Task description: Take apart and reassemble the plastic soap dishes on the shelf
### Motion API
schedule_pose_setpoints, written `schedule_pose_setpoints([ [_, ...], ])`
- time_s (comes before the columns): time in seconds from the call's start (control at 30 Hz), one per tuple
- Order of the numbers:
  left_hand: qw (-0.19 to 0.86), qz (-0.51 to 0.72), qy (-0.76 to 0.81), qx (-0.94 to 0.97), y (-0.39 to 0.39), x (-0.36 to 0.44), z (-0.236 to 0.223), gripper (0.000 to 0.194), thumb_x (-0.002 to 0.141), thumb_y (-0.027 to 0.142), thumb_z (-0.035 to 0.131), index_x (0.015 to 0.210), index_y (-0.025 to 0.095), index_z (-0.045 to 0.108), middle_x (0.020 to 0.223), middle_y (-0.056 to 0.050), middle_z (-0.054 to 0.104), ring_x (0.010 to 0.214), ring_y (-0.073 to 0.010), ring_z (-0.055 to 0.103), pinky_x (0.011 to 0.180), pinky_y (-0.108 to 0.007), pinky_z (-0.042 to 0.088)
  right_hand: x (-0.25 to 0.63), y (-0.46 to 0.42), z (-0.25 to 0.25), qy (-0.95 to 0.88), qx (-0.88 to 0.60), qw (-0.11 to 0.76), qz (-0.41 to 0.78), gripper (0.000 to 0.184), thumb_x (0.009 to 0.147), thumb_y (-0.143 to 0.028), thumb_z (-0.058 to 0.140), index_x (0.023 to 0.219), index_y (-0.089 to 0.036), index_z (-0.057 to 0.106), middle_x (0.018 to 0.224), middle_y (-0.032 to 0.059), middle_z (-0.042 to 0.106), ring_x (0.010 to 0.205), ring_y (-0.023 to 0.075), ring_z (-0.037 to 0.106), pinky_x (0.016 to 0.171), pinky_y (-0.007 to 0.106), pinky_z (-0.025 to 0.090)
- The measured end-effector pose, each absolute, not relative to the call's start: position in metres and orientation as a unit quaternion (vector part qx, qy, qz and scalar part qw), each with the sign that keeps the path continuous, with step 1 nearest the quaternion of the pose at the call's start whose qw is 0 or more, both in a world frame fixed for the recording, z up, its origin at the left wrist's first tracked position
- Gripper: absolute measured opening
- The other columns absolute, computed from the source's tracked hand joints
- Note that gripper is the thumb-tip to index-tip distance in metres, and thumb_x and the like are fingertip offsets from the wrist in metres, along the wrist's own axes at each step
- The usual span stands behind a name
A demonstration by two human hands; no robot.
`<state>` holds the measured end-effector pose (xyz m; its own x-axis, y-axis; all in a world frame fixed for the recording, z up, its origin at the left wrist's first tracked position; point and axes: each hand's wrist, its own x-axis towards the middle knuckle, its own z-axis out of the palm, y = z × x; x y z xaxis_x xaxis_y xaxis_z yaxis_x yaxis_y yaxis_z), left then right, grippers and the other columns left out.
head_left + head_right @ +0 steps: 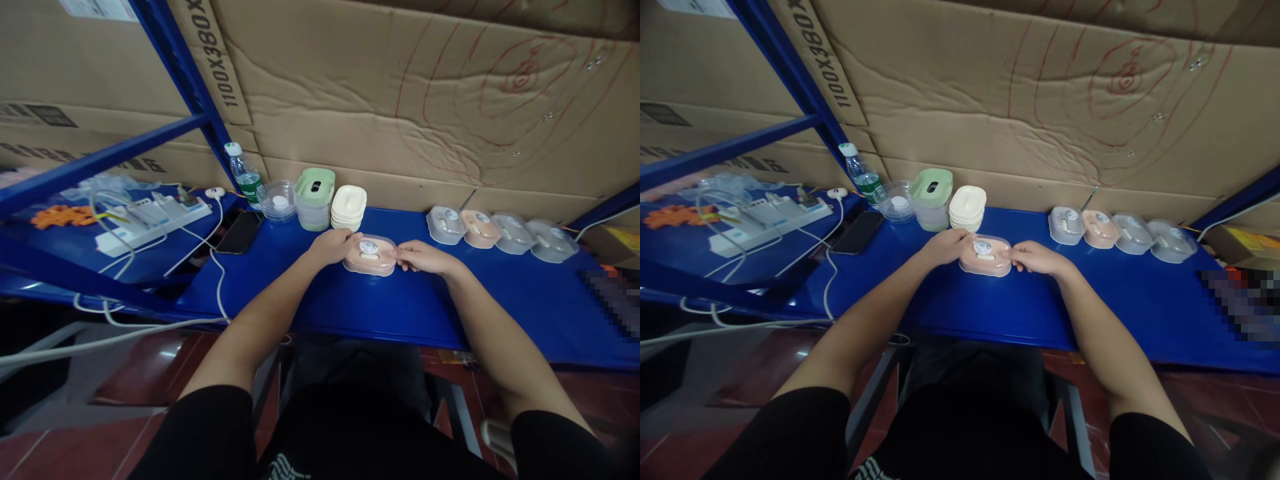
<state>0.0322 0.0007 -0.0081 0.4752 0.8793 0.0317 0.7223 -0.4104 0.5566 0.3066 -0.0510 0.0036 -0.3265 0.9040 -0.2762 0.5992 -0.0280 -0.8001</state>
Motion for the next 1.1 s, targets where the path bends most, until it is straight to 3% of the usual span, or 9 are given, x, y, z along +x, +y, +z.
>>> schedule_pose_setpoints([
  [0.27, 0.214, 0.131, 0.502, 0.828, 0.003, 0.032, -0.009, 0.060, 0.103, 0.060, 0.033, 0.088, 0.018, 0.074, 0.096, -0.011, 0.078, 0.089, -0.0245, 0.069, 0.073, -0.032, 0.044, 0.309, -0.047, -0.001, -0.693, -0.552, 0.149, 0.439, 0.055, 0.093, -0.069, 0.053, 0.067, -0.021, 0.060, 0.063, 0.0024, 0.066, 0.049, 0.0120, 0.052, 0.052, 0.028, 0.041],
  [0.37, 0.215, 0.135, 0.495, 0.831, 0.003, 0.032, -0.008, 0.058, 0.103, 0.058, 0.034, 0.094, 0.019, 0.076, 0.103, -0.010, 0.078, 0.096, -0.0252, 0.069, 0.075, -0.032, 0.044, 0.308, -0.047, -0.001, -0.694, -0.559, 0.146, 0.431, 0.052, 0.096, -0.064, 0.051, 0.068, -0.020, 0.060, 0.063, 0.0023, 0.066, 0.048, 0.0120, 0.053, 0.052, 0.028, 0.041],
  [0.5, 0.211, 0.118, 0.502, 0.830, 0.002, 0.032, -0.005, 0.053, 0.102, 0.054, 0.035, 0.088, 0.020, 0.072, 0.098, -0.010, 0.077, 0.091, -0.0248, 0.068, 0.071, -0.032, 0.041, 0.308, -0.046, -0.002, -0.695, -0.576, 0.142, 0.407, 0.049, 0.098, -0.059, 0.051, 0.069, -0.021, 0.061, 0.064, 0.0028, 0.067, 0.047, 0.0125, 0.053, 0.051, 0.028, 0.041],
  [0.67, 0.210, 0.107, 0.521, 0.820, 0.000, 0.031, -0.003, 0.053, 0.099, 0.063, 0.038, 0.083, 0.021, 0.066, 0.090, -0.008, 0.075, 0.084, -0.0237, 0.066, 0.066, -0.032, 0.038, 0.311, -0.041, -0.007, -0.715, -0.630, 0.183, 0.242, 0.048, 0.099, -0.060, 0.050, 0.074, -0.021, 0.063, 0.070, 0.0048, 0.071, 0.062, 0.0178, 0.062, 0.061, 0.030, 0.044],
  [0.8, 0.227, 0.079, 0.499, 0.833, -0.002, 0.034, -0.003, 0.065, 0.097, 0.074, 0.037, 0.072, 0.021, 0.064, 0.082, -0.007, 0.073, 0.079, -0.0232, 0.066, 0.066, -0.032, 0.039, 0.314, -0.038, -0.009, -0.688, -0.670, 0.252, 0.121, 0.041, 0.099, -0.059, 0.053, 0.103, -0.022, 0.071, 0.086, 0.0071, 0.076, 0.082, 0.0254, 0.069, 0.072, 0.034, 0.047],
  [0.93, 0.233, 0.074, 0.495, 0.834, -0.008, 0.041, -0.004, 0.071, 0.098, 0.073, 0.031, 0.066, 0.021, 0.067, 0.080, -0.009, 0.074, 0.082, -0.0254, 0.069, 0.071, -0.033, 0.045, 0.306, -0.048, 0.001, -0.691, -0.647, 0.311, 0.081, 0.052, 0.098, -0.058, 0.055, 0.131, -0.019, 0.065, 0.106, 0.0129, 0.076, 0.099, 0.0315, 0.069, 0.090, 0.044, 0.051],
  [1.1, 0.204, 0.104, 0.487, 0.843, -0.017, 0.046, -0.007, 0.070, 0.104, 0.063, 0.027, 0.069, 0.021, 0.070, 0.077, -0.010, 0.075, 0.090, -0.0265, 0.072, 0.080, -0.034, 0.050, 0.285, -0.063, 0.009, -0.828, -0.501, 0.241, 0.071, 0.075, 0.090, -0.062, 0.067, 0.154, -0.026, 0.051, 0.146, 0.0130, 0.065, 0.133, 0.0380, 0.057, 0.114, 0.055, 0.040],
])
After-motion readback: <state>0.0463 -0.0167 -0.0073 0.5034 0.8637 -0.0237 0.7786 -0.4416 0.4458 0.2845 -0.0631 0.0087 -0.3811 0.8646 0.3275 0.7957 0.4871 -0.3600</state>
